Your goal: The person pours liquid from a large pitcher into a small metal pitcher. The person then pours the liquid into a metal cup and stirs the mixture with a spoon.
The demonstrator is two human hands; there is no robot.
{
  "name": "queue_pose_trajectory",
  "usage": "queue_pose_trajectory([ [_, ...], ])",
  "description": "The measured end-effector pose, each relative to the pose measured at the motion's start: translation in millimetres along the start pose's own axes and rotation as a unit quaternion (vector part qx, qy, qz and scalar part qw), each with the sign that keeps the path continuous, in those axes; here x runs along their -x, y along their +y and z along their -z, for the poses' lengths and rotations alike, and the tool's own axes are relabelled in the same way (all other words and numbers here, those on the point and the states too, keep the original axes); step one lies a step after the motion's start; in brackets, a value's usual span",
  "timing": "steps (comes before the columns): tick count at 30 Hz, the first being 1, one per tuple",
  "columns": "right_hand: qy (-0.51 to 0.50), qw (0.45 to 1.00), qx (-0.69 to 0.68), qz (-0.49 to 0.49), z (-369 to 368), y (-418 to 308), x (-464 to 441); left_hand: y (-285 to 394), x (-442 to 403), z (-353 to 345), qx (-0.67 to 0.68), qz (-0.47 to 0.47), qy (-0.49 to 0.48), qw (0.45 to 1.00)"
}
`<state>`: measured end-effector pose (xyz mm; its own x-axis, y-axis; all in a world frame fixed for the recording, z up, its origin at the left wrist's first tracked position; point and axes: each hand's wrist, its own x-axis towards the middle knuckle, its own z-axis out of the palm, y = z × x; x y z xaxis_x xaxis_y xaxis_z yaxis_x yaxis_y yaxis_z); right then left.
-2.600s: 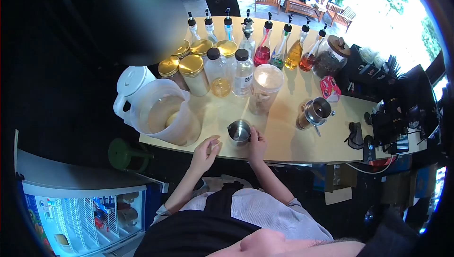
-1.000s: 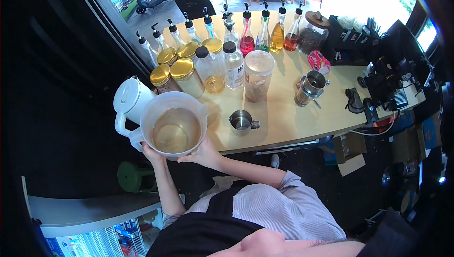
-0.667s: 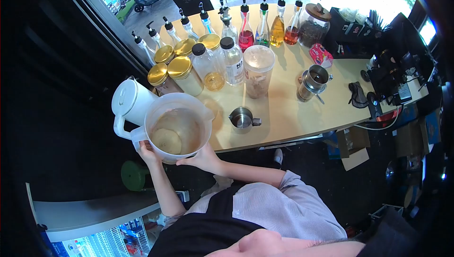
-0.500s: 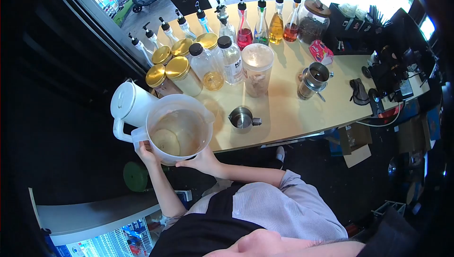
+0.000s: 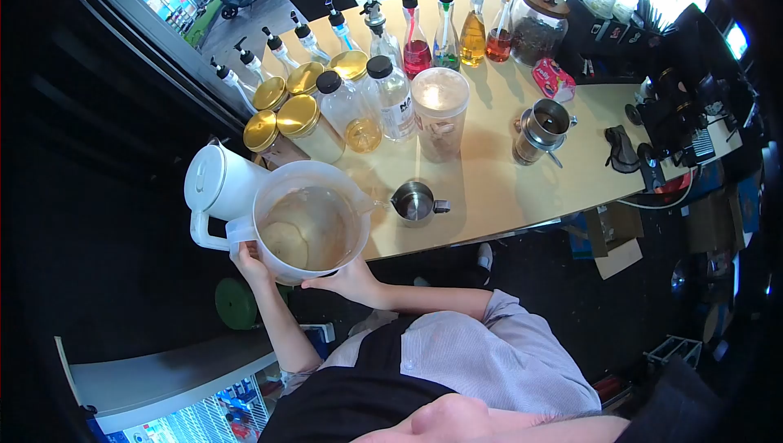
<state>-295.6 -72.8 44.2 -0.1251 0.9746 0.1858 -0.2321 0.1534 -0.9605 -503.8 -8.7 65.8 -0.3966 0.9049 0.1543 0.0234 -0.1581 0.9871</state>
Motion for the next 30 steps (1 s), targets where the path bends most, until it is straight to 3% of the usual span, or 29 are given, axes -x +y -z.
queue_pose_trajectory([
  [3,0.029,0.999,0.012,0.019,-0.5,4.3,1.2,5.5,1.9,-8.4,-0.038,0.007,0.012,0.999],
  [8,0.018,1.000,0.002,0.014,1.2,8.4,-0.8,12.0,2.4,-23.1,0.031,-0.014,0.052,0.998],
  [30,0.029,0.999,-0.016,-0.006,7.2,0.3,-0.8,2.8,-3.7,-23.5,0.042,0.001,0.031,0.999],
])
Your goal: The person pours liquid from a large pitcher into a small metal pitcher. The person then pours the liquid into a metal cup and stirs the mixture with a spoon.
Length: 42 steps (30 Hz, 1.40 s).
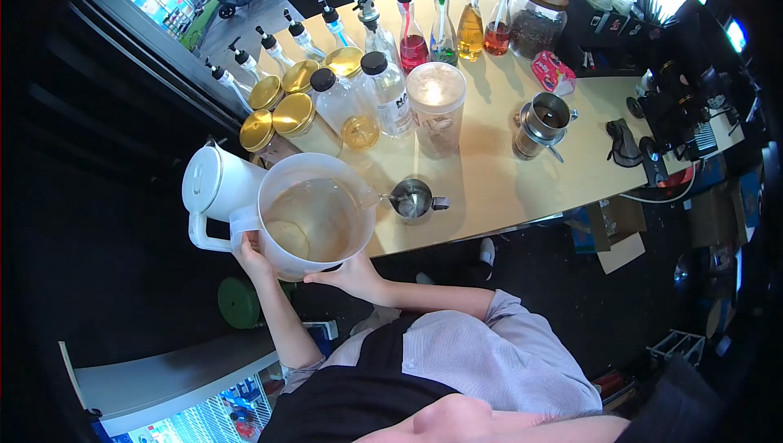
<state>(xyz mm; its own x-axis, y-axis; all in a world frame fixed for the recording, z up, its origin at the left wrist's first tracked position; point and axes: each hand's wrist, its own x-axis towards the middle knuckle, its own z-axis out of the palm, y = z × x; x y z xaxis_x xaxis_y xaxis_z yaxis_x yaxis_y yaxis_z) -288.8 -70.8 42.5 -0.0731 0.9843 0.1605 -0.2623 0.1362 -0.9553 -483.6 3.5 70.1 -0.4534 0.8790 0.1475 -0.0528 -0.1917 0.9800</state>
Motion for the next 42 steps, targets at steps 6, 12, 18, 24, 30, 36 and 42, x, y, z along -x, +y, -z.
queue_pose_trajectory([
  [6,-0.019,0.999,0.006,-0.025,0.6,9.6,0.2,-4.6,-3.0,6.7,-0.029,-0.002,-0.008,1.000],
  [12,-0.012,1.000,-0.002,-0.017,2.8,5.3,0.8,-1.5,-1.5,1.1,-0.033,-0.016,-0.028,0.999],
  [18,0.002,1.000,0.014,-0.002,1.8,6.3,0.0,4.3,0.4,-4.2,-0.024,-0.024,-0.035,0.999],
  [24,-0.008,1.000,0.011,-0.011,2.2,7.9,0.8,-6.7,-4.6,5.7,-0.020,-0.022,-0.026,0.999],
  [30,-0.017,1.000,0.007,-0.023,4.3,3.8,-0.2,-4.6,-3.7,5.1,-0.027,-0.008,-0.040,0.999],
  [36,0.008,1.000,0.011,0.005,5.1,-3.1,1.3,-3.3,-2.6,-1.1,-0.012,-0.008,-0.034,0.999],
  [42,0.006,1.000,0.004,0.000,4.5,3.6,1.8,-4.1,-4.3,1.9,-0.029,0.010,-0.027,0.999],
])
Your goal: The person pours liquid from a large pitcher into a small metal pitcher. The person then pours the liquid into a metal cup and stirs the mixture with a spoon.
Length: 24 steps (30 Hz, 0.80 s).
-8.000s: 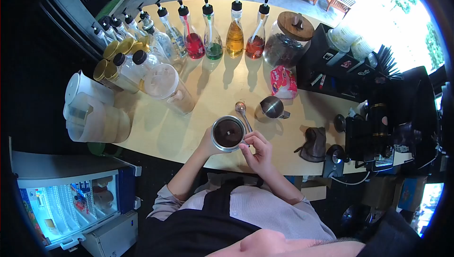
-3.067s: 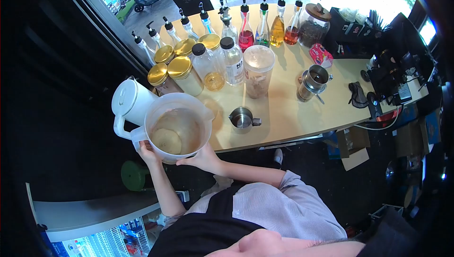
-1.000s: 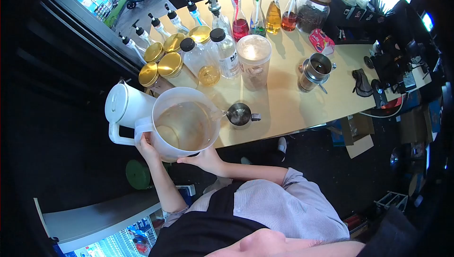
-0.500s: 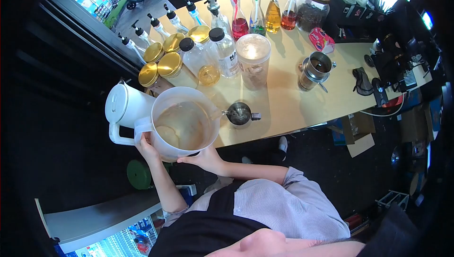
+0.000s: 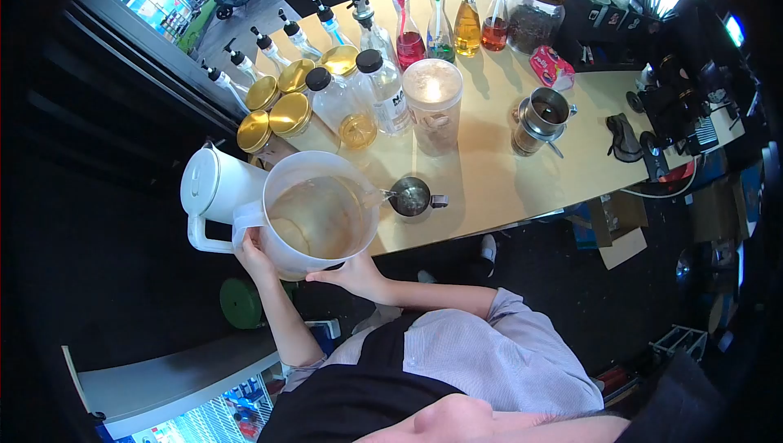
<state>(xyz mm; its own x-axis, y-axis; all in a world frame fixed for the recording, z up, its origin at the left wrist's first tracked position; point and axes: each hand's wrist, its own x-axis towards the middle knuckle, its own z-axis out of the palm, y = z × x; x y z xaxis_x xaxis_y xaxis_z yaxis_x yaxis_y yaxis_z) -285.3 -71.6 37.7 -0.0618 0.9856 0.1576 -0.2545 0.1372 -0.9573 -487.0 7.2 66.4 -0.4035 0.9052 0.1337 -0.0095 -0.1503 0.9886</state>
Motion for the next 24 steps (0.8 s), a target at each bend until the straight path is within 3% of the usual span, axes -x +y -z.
queue_pose_trajectory([
  [24,0.008,1.000,0.014,0.005,-0.9,-1.6,0.5,2.6,1.2,-3.5,0.025,-0.023,-0.023,0.999],
])
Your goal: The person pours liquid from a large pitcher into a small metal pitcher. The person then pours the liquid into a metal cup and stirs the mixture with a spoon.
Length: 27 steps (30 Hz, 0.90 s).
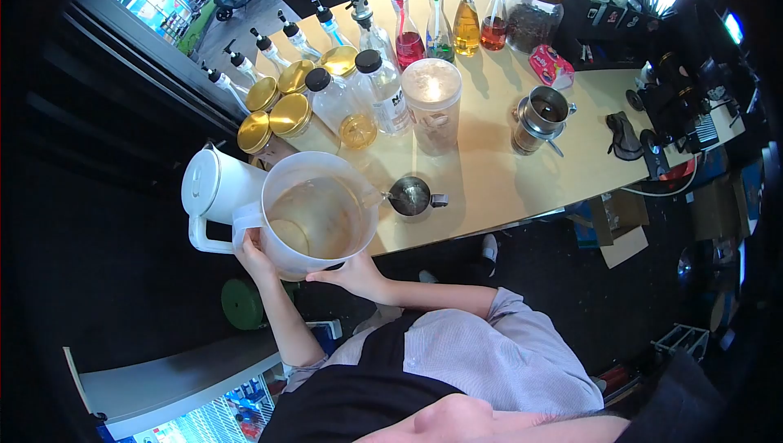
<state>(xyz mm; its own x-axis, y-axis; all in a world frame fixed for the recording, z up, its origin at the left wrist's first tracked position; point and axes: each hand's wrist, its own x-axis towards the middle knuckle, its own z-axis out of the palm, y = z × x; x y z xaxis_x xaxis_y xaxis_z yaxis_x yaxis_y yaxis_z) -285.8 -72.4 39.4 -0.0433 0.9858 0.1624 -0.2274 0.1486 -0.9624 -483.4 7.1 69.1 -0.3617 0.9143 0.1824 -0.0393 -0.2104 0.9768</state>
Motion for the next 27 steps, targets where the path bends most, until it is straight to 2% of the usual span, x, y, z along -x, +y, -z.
queue_pose_trajectory([
  [9,0.010,1.000,-0.010,-0.002,-0.7,0.0,0.6,3.3,1.7,-5.1,0.009,0.006,0.019,1.000],
  [27,0.001,1.000,0.006,-0.006,-0.3,1.3,0.3,-4.7,-3.0,4.7,-0.003,0.010,-0.012,1.000],
])
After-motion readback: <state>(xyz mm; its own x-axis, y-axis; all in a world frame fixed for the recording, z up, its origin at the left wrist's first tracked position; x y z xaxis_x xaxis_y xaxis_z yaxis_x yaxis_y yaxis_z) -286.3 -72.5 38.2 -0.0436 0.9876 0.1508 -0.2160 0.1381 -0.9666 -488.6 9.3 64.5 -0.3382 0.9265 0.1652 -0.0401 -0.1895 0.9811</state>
